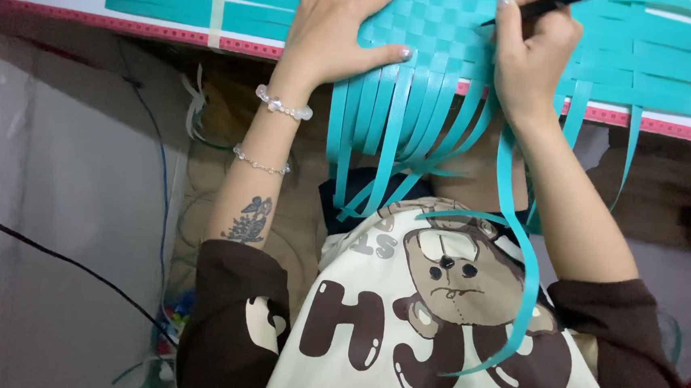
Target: The person is weaving teal plastic strips together on a white surface to create a woven mat, occasionally using a black pen to assist in tucking the strips.
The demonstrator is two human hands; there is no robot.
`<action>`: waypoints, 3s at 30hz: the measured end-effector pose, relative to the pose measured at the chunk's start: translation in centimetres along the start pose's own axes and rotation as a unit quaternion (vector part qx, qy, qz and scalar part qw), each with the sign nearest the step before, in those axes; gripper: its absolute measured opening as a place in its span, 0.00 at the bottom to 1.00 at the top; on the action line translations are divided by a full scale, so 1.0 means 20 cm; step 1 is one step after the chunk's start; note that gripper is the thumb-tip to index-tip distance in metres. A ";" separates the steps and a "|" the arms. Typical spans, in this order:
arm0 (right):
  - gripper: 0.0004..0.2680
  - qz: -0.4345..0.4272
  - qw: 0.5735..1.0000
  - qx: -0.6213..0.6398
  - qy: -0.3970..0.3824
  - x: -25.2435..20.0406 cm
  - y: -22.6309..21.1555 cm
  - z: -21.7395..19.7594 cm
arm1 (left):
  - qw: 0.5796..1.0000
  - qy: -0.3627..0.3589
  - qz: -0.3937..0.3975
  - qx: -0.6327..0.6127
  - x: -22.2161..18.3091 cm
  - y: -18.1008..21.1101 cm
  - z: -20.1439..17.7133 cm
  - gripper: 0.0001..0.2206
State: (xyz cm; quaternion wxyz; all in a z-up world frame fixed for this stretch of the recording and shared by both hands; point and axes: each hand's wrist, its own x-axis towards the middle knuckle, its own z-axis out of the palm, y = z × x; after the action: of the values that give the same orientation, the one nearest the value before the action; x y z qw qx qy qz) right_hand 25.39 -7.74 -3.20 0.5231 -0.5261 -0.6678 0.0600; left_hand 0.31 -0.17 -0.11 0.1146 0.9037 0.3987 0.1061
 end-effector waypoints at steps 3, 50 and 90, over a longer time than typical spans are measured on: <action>0.06 -0.004 0.999 0.035 0.042 0.01 -0.07 0.00 | 1.000 0.009 0.019 0.004 -0.01 -0.02 0.01 0.34; 0.10 -0.029 0.990 -0.140 -0.018 0.04 0.14 -0.02 | 0.998 0.029 0.046 -0.019 0.00 0.00 -0.02 0.33; 0.09 0.016 0.993 -0.101 -0.065 0.00 0.11 -0.22 | 0.997 0.039 0.064 -0.032 -0.01 0.01 -0.03 0.33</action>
State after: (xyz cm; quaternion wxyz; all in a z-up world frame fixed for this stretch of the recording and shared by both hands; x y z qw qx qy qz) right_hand 30.11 -8.73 -2.60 0.4218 -0.5822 -0.6942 0.0347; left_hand 0.09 -0.40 0.58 0.1210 0.9184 0.3406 0.1611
